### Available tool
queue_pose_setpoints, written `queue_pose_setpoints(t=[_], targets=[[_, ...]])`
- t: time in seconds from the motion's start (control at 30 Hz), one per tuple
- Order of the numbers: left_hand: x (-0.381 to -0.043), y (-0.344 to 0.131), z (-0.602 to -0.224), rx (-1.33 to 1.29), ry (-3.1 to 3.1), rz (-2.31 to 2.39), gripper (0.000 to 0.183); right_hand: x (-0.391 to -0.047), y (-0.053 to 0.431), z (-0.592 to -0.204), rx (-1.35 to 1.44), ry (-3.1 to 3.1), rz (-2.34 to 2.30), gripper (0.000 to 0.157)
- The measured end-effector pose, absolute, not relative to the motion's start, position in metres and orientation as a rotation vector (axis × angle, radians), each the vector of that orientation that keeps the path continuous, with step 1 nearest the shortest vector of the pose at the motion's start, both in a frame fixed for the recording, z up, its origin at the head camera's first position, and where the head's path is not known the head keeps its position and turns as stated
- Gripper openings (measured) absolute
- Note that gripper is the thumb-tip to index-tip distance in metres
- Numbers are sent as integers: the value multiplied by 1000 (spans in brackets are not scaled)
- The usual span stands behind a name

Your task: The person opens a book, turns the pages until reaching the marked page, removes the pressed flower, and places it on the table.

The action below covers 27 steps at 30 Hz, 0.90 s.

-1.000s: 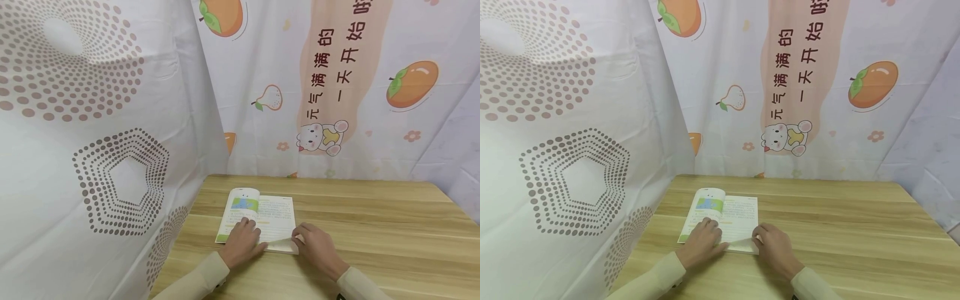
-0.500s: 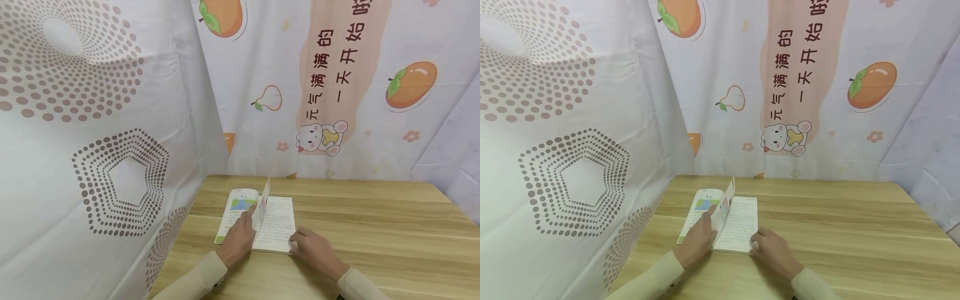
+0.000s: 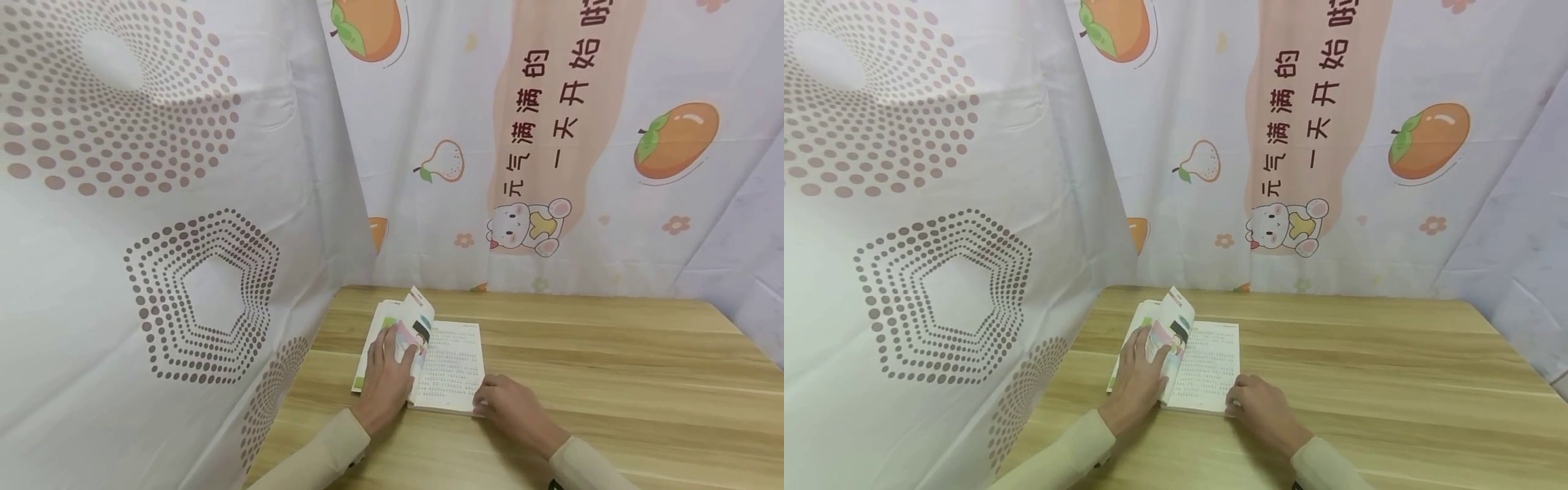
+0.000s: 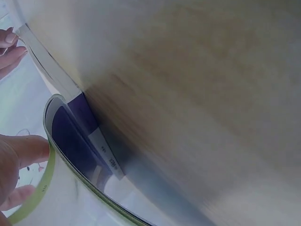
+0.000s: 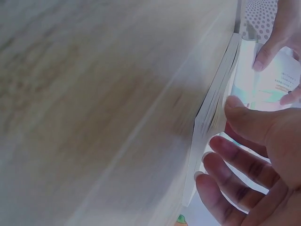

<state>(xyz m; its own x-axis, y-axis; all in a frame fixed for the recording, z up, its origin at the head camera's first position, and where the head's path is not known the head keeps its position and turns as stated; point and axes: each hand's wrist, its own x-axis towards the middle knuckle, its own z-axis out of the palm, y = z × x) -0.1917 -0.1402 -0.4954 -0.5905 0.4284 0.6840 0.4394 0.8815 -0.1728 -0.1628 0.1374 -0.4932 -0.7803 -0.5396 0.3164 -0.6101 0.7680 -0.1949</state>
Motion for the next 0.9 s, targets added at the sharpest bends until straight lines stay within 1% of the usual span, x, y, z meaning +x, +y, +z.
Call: queue_pose_setpoints(t=[0.1, 0.2, 0.3, 0.43, 0.53, 0.77, 0.9], targets=[[-192, -141, -494, -602, -2242, 44, 42, -162, 136, -493, 886, -2697, 405, 5], [-192, -141, -493, -597, -2222, 78, 35, -162, 134, -493, 868, -2662, 373, 10], [-190, -141, -492, -597, -2226, 118, 36, -161, 133, -494, 859, -2644, 348, 13], [-187, -142, -490, -612, -2274, 178, 34, -161, 133, -495, 857, -2656, 342, 12], [-185, -143, -488, -618, -2305, 209, 28, -160, 134, -495, 854, -2667, 352, 11], [-183, -143, -487, -637, -2379, 261, 23, -158, 134, -497, 831, -2648, 380, 13], [-183, -141, -488, -709, -2396, 202, 13, -157, 134, -496, 807, -2642, 406, 16]])
